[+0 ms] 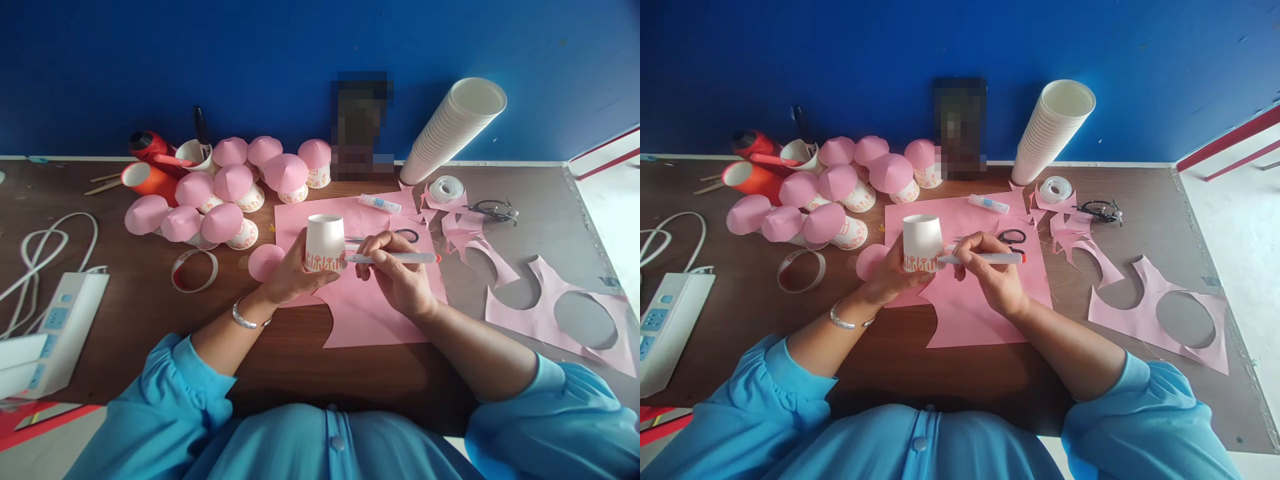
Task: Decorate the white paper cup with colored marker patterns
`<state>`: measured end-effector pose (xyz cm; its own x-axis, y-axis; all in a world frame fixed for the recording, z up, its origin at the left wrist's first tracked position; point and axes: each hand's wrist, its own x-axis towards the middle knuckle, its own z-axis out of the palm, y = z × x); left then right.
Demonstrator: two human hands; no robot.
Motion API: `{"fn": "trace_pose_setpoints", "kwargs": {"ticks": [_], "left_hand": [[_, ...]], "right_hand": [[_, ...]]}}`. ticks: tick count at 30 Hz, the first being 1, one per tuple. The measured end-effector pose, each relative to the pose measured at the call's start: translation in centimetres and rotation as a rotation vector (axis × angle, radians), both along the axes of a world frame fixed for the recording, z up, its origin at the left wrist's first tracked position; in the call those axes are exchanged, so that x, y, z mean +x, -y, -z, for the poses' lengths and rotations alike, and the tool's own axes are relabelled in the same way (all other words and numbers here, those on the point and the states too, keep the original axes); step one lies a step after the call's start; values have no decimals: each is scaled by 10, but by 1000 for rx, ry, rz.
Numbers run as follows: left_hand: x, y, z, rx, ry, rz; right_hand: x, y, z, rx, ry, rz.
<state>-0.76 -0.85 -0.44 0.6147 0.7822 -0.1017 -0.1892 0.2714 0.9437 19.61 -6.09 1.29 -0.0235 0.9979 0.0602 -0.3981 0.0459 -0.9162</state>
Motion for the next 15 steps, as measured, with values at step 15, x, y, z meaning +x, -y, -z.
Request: {"fn": "trace_pose_setpoints", "kwargs": {"ticks": [15], "left_hand": [[0, -1, 2, -13, 32, 8]], "right_hand": [[1, 1, 1, 21, 43, 5]]}}
